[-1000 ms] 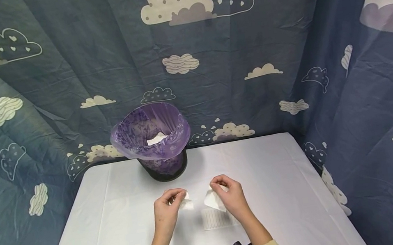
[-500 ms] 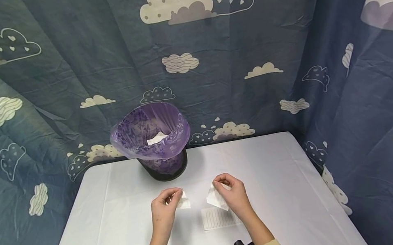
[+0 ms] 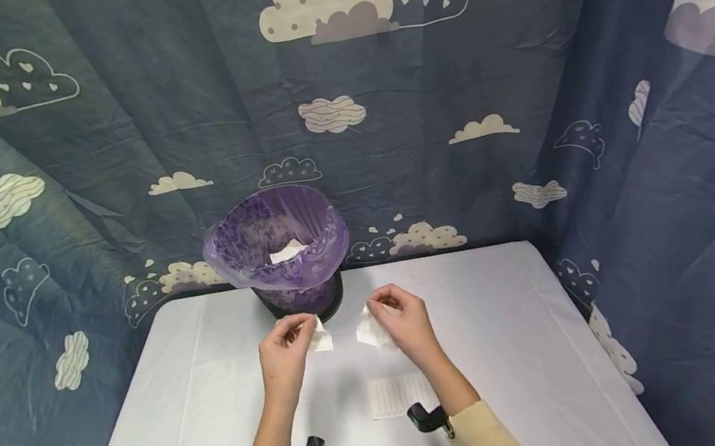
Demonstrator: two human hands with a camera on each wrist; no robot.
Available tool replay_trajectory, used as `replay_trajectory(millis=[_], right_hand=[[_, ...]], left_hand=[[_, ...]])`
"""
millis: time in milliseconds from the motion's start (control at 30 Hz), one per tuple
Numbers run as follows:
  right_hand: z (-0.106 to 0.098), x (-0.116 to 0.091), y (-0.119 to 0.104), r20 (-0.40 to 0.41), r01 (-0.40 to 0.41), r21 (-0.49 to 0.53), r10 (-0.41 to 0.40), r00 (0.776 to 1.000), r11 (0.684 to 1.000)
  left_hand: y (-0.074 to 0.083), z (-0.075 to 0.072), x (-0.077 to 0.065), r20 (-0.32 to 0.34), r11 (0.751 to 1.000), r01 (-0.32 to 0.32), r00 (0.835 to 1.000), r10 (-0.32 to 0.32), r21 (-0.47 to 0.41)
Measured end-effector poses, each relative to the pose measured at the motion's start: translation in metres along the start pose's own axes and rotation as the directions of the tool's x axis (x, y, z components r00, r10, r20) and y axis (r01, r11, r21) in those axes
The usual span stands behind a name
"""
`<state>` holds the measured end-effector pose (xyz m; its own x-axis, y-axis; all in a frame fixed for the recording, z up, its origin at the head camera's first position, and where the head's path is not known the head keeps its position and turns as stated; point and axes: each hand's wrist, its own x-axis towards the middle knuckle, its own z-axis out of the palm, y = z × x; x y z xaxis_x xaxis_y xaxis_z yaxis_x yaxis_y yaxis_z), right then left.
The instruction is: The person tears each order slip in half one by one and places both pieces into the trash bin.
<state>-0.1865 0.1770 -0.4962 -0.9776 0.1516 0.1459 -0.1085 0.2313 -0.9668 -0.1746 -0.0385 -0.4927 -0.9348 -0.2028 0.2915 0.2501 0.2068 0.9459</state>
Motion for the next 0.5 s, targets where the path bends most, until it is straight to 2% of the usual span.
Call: replay_trajectory(millis=[167,267,400,500], right_hand=[[0.007,0.029,-0.024,0.013,0.097,0.031,-0.097,0.995,0.995],[0.012,0.047,-0.039,0.012,0.149,0.03,-0.149,0.989,0.988],[0.023,0.071,-0.06,0.014,0.193,0.04,-0.194,0.981,0.98],[0.036,0.088,-0.076,0.019,0.217,0.051,-0.218,0.976,0.975]], left_hand=[[0.023,0.001,0.024,-0.018,0.998,-0.057,0.998,0.056,-0.024],[0.036,0.003,0.038,-0.024,0.993,-0.114,0.993,0.113,-0.035],[0.052,0.0,0.06,-0.047,0.976,-0.215,0.976,0.213,-0.042],[0.064,-0.006,0.078,-0.07,0.966,-0.257,0.964,0.255,-0.028]])
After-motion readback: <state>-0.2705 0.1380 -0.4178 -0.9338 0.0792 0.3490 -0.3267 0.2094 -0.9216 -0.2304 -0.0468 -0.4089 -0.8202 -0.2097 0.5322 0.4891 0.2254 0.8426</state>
